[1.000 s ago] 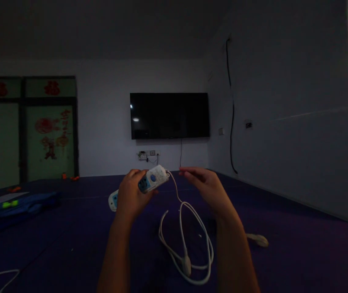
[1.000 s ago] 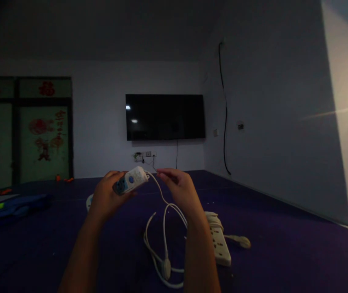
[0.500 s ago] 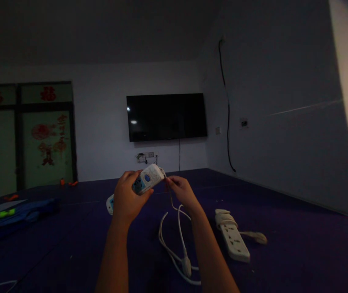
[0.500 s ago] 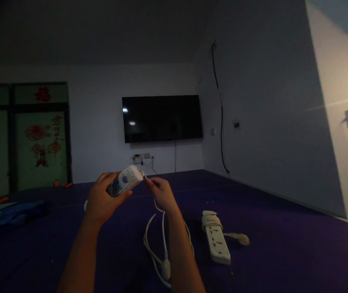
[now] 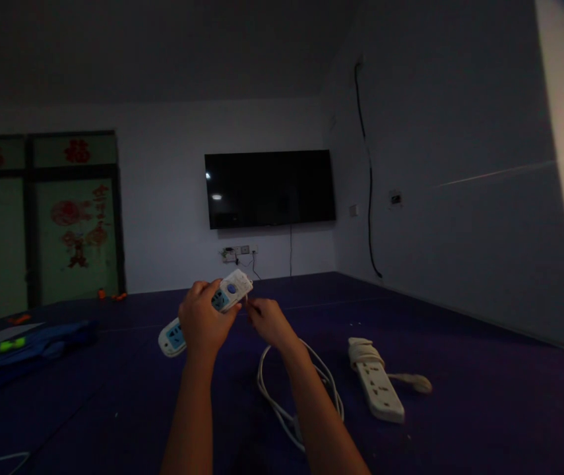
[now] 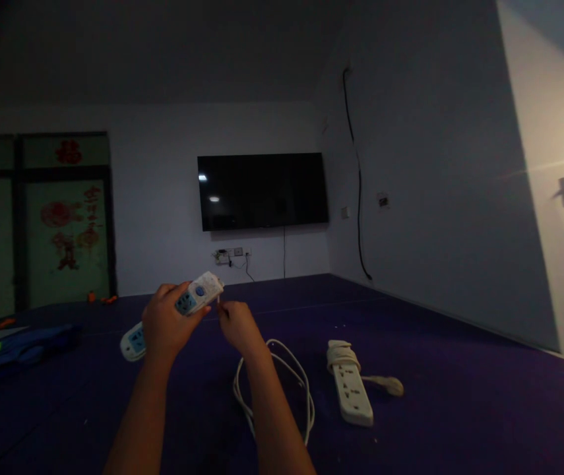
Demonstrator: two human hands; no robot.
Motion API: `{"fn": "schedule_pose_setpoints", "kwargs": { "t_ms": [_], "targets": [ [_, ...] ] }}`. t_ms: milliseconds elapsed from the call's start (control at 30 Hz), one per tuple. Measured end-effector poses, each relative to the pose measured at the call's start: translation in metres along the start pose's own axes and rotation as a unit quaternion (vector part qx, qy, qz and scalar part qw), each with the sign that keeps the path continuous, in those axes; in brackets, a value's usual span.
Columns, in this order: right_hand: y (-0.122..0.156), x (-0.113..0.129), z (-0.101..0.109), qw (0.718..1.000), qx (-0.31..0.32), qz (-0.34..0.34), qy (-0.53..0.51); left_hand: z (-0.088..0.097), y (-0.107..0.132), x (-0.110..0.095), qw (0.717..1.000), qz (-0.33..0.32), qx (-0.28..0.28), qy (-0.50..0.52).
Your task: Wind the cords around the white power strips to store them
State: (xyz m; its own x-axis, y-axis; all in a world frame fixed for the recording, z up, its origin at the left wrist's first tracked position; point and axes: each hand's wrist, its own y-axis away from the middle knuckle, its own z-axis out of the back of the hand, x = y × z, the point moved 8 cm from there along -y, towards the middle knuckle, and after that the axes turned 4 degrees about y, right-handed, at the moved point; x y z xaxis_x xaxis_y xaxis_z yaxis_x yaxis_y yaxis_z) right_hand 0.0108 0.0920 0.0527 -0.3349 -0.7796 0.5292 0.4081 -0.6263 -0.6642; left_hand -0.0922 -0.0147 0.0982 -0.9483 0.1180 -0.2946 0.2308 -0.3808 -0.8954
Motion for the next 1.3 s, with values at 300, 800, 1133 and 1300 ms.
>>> {"fn": "schedule_pose_setpoints", "kwargs": {
  "t_ms": [300,800,1133,1300],
  "targets": [
    [0.007,-0.009,-0.033,0.988,0.154,-0.022,0.025,0.034,0.007,0.036,0.956,0.144,-0.215,0.137],
    [0.032,0.060,-0.007,0.972,0.179,0.067,0.139,0.031,0.003,0.015,0.986,-0.010,-0.130,-0.108],
    [0.025,0.071,0.063,0.985,-0.070,0.122,0.096,-0.006,0.005,-0.018,0.988,-0.133,0.015,-0.079],
    [0.029,0.062,0.088,0.973,-0.175,0.122,0.083,-0.009,0.008,-0.037,0.983,-0.162,0.065,-0.051]
  ]
}}
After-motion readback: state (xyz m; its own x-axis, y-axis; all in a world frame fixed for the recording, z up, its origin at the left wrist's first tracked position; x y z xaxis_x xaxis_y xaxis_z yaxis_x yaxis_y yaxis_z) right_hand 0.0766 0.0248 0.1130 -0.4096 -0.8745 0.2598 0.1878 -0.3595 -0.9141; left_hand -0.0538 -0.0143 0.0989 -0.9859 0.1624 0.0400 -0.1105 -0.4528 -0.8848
